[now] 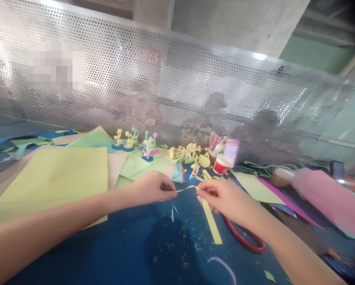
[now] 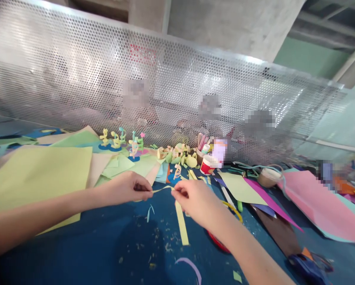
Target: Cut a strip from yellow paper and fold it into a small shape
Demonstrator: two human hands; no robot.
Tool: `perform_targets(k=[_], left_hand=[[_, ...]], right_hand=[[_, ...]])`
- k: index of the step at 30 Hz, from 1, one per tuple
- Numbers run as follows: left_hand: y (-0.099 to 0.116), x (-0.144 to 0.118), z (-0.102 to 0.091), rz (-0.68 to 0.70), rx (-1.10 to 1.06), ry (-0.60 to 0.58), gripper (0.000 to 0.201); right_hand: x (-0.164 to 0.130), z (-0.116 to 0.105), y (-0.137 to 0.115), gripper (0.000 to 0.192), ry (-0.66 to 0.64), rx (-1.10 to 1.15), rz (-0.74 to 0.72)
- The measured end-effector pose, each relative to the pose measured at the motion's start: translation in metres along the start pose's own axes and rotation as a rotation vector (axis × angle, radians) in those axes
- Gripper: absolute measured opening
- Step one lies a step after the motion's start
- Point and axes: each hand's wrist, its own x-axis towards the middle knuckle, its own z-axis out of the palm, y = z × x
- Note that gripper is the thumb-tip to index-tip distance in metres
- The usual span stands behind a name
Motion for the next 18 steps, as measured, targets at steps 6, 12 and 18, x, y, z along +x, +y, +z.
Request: perform_targets(k=[6,12,18], left_hand=[[0.006,-0.002,-0.001,-0.135,-0.533,-0.249,0.028],[0.01,-0.003,0.011,-0.209,-0.752,-0.226,0.049],[0.011,0.001,0.013,-0.134,-0.584,0.013,0.052]], right_hand=[[0.007,-0.001,0.007,0.027,-0.199,0.447,0.029],[0.012,0.007,0.011,0.025,-0.346,0.728,0.021],[0.011,0.002,0.009,0.027,-0.308,0.55,-0.013]])
